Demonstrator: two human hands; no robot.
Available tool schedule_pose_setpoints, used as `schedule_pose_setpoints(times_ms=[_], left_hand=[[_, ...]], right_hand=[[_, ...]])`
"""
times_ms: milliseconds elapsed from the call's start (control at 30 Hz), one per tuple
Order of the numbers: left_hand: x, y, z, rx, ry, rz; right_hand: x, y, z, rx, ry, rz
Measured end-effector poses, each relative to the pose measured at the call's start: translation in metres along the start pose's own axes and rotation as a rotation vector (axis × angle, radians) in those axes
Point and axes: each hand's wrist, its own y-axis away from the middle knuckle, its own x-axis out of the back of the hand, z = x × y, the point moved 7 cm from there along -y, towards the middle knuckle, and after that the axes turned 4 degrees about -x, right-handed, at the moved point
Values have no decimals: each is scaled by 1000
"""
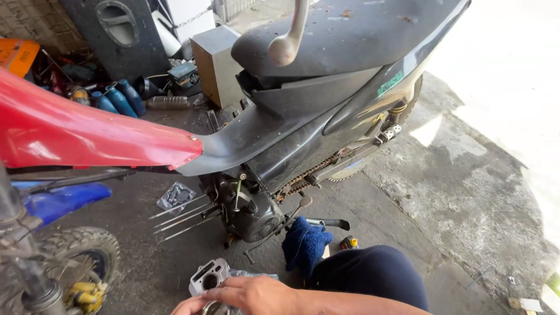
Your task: Inspecting and preparing a motorcycle piston and rings for engine assembly
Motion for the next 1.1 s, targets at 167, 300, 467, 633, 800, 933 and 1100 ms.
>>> schedule_pose_setpoints(times_ms=[167, 300, 467, 633, 800, 933, 1100], left_hand=[[-11, 23, 131, 240, 110, 63], [-14, 28, 190, 284, 168, 187], [25, 16, 295, 105, 119, 33], [75, -18, 205, 314, -60, 77], [52, -27, 55, 550, -551, -53], [-4, -7, -22, 752, -594, -185], [-59, 12, -76, 758, -552, -52]], right_hand=[[1, 7, 2, -48, 15, 177], [9, 12, -9, -2, -84, 219], [7, 19, 18, -176, -159, 290], [4, 24, 32, -352, -281, 272], [17, 29, 44, -371, -179, 397], [22, 31, 50, -337, -154, 467], [23, 30, 56, -360, -180, 510]])
